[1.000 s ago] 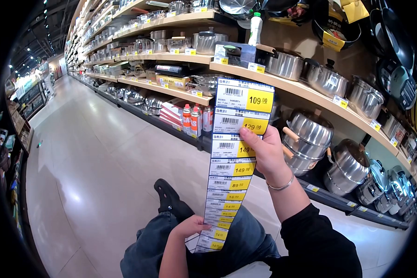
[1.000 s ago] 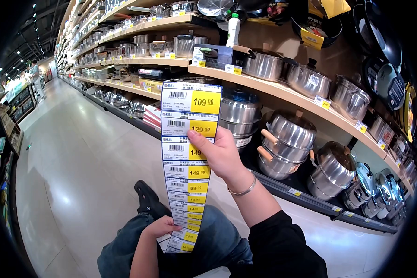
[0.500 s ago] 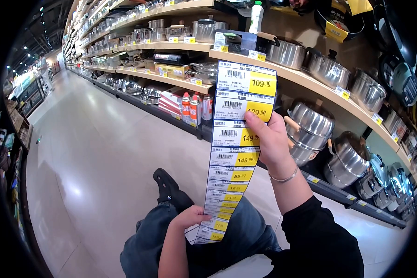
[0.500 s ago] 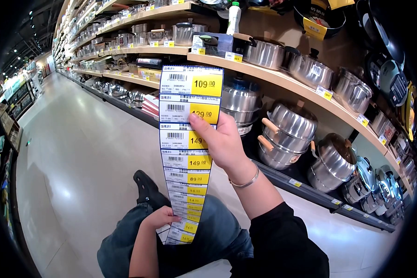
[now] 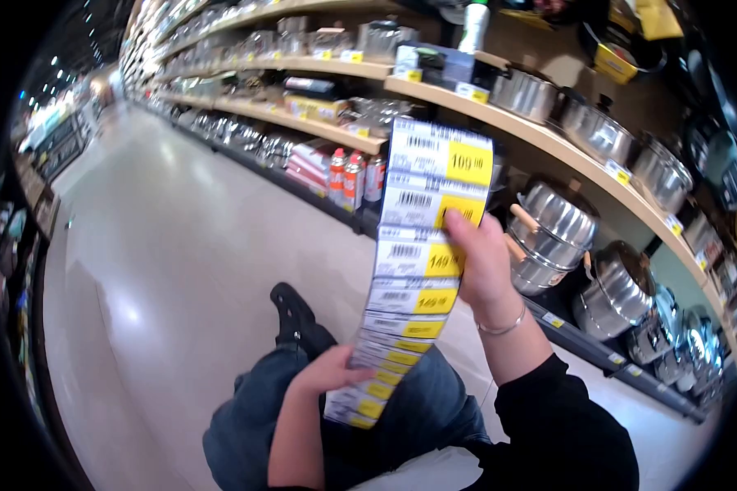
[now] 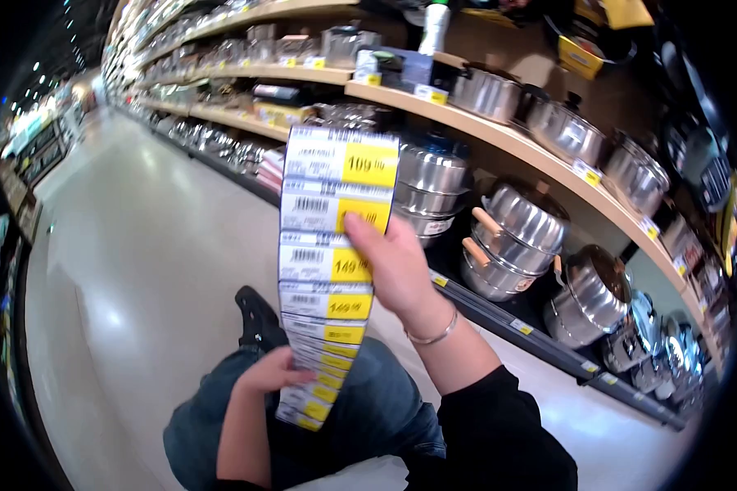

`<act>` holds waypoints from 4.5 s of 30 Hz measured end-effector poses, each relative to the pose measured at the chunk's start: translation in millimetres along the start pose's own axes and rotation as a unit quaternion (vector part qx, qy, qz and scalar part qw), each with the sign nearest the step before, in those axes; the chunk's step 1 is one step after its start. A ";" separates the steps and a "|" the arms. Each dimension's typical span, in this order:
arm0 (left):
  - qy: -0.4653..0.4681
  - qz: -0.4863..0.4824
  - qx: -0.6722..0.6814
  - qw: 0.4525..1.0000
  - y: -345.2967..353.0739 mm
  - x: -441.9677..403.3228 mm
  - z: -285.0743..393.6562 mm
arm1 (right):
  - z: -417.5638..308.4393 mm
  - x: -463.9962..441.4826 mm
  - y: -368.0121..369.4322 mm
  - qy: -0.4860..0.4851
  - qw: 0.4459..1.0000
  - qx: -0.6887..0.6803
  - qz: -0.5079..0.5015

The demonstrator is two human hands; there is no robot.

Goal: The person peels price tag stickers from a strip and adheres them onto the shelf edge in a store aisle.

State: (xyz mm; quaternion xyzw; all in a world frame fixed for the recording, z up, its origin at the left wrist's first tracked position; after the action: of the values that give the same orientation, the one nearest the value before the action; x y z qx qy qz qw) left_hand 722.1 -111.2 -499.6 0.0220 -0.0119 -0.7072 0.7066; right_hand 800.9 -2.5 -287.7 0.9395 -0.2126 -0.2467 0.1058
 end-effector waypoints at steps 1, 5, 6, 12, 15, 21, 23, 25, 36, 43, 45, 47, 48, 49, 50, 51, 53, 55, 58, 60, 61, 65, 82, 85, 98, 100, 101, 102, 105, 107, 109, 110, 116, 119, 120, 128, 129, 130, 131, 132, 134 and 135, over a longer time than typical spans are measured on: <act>0.036 0.049 0.015 0.998 -2.3 7.5 25.2 | 13.2 6.6 5.8 0.022 0.999 0.046 -0.006; 0.274 0.216 0.126 0.929 -13.2 49.5 95.9 | 76.7 35.6 25.5 0.101 0.991 0.010 -0.093; 0.223 0.265 0.096 0.933 -16.6 57.9 96.4 | 91.1 42.6 28.2 0.136 0.985 -0.001 -0.106; 0.125 0.346 0.016 0.930 -26.0 68.8 92.1 | 72.4 19.3 -9.8 -0.067 0.980 0.183 0.035; 0.146 0.274 -0.042 0.950 -18.1 61.1 96.7 | 12.8 -5.1 26.0 -0.225 0.829 0.504 -0.093; 0.159 0.213 -0.086 0.960 -8.3 57.9 106.7 | 66.0 -2.0 69.6 -0.109 0.769 0.441 -0.449; 0.170 0.208 -0.081 0.960 -6.3 59.6 107.2 | 86.4 6.0 66.8 0.057 0.735 0.412 -0.535; 0.153 0.216 -0.059 0.962 -4.4 59.2 104.0 | 85.2 10.4 69.3 0.027 0.770 0.376 -0.515; 0.150 0.303 -0.155 0.928 -1.9 63.3 112.0 | 72.6 20.1 61.7 -0.053 0.795 0.488 -0.356; 0.196 0.396 -0.110 0.890 -19.5 82.3 112.3 | 61.9 16.9 44.6 -0.043 0.816 0.511 -0.268; 0.201 0.393 -0.132 0.888 -18.1 80.8 114.7 | 66.1 19.8 46.0 -0.075 0.813 0.521 -0.249; 0.208 0.407 -0.153 0.876 -19.8 79.9 114.8 | 65.0 17.5 43.4 -0.072 0.815 0.525 -0.234; 0.210 0.406 -0.154 0.876 -21.5 80.5 114.1 | 66.4 15.8 39.9 -0.017 0.847 0.480 -0.230; 0.201 0.407 -0.149 0.879 -25.3 82.1 111.5 | 68.5 14.4 36.3 0.038 0.873 0.431 -0.225; 0.190 0.408 -0.144 0.881 -28.1 83.6 109.5 | 66.0 14.0 34.0 0.037 0.873 0.431 -0.225; 0.191 0.409 -0.144 0.881 -29.3 84.4 109.6 | 62.1 13.8 29.8 0.029 0.865 0.448 -0.226; 0.189 0.455 -0.172 0.853 -34.8 89.8 111.5 | 53.5 11.6 14.5 0.013 0.864 0.465 -0.194; 0.198 0.464 -0.180 0.844 -39.8 90.3 109.9 | 46.9 10.9 2.0 0.058 0.901 0.414 -0.114; 0.200 0.490 -0.216 0.821 -43.5 94.0 109.7 | 45.0 4.8 -8.9 -0.012 0.881 0.458 -0.118; 0.197 0.505 -0.246 0.804 -50.3 100.3 111.4 | 37.9 2.8 -22.9 0.033 0.907 0.416 -0.056; 0.200 0.536 -0.204 0.794 -60.7 110.3 108.6 | 34.2 0.3 -31.1 0.015 0.923 0.383 -0.034; 0.194 0.576 -0.146 0.781 -64.9 111.3 110.4 | 49.0 5.8 -24.6 0.056 0.953 0.298 -0.008; 0.247 0.431 -0.080 0.865 -42.8 74.4 90.8 | 141.6 49.3 22.4 0.202 0.970 -0.097 0.090; 0.205 0.472 -0.191 0.836 -42.0 74.0 98.7 | 137.2 49.4 22.9 0.167 0.981 -0.087 0.035; 0.311 0.351 -0.081 0.879 -37.3 72.6 99.2 | 91.7 46.0 52.4 -0.054 0.966 0.222 -0.119; 0.306 0.373 -0.141 0.864 -37.9 74.2 98.3 | 88.5 44.7 51.1 -0.083 0.947 0.290 -0.113; 0.307 0.371 -0.142 0.865 -38.0 74.4 98.2 | 85.7 43.7 51.0 -0.111 0.922 0.355 -0.108; 0.305 0.389 -0.169 0.852 -39.1 76.2 99.0 | 84.2 41.9 50.2 -0.112 0.921 0.356 -0.107; 0.272 0.470 -0.252 0.801 -36.6 83.0 111.1 | 62.5 43.0 50.0 -0.245 0.844 0.474 -0.048; 0.236 0.529 -0.304 0.756 -34.2 90.8 123.4 | 53.6 45.0 52.3 -0.293 0.788 0.540 -0.047; 0.262 0.527 -0.368 0.720 -27.1 93.7 136.4 | 52.8 43.5 53.9 -0.291 0.786 0.541 -0.069; 0.262 0.526 -0.368 0.720 -26.2 93.0 136.5 | 56.4 42.8 55.0 -0.257 0.786 0.554 -0.096; 0.351 0.437 -0.511 0.651 -4.1 83.2 133.8 | 69.2 41.2 65.8 -0.277 0.790 0.528 -0.140; 0.338 0.458 -0.519 0.638 -2.7 85.8 136.8 | 68.7 41.7 63.5 -0.269 0.801 0.512 -0.153; 0.348 0.449 -0.509 0.646 -2.4 84.6 138.3 | 68.6 42.1 62.5 -0.264 0.802 0.510 -0.165; 0.307 0.449 -0.507 0.669 -16.1 94.1 137.6 | 69.4 39.3 45.2 -0.194 0.851 0.469 -0.139; 0.308 0.453 -0.498 0.672 -16.7 92.3 135.5 | 70.9 39.9 43.1 -0.185 0.852 0.472 -0.128; 0.310 0.456 -0.490 0.675 -17.2 91.1 133.7 | 70.9 40.3 43.8 -0.185 0.853 0.472 -0.128; 0.310 0.456 -0.490 0.675 -17.6 90.5 132.3 | 70.0 39.5 42.2 -0.172 0.861 0.465 -0.110; 0.289 0.471 -0.440 0.708 -23.9 90.1 128.2 | 69.2 38.9 39.9 -0.160 0.869 0.459 -0.090; 0.267 0.485 -0.387 0.737 -29.8 89.8 125.1 | 69.3 38.0 37.1 -0.156 0.877 0.444 -0.091; 0.269 0.469 -0.378 0.752 -29.8 88.1 125.9 | 70.1 37.1 35.8 -0.151 0.886 0.428 -0.093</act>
State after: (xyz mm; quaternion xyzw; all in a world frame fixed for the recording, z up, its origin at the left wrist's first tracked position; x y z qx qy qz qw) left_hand 686.3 -201.1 -376.5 -0.0663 0.4383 -0.1989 0.8740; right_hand 782.0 -57.6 -352.3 0.8603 -0.2229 -0.2793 -0.3636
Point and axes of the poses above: each hand's wrist, its own x-axis away from the middle knuckle, its own y-axis out of the palm, z = x × y, the point moved 6 cm from there along -x, towards the middle knuckle, and after that the axes turned 3 degrees about y, right-handed, at the moved point
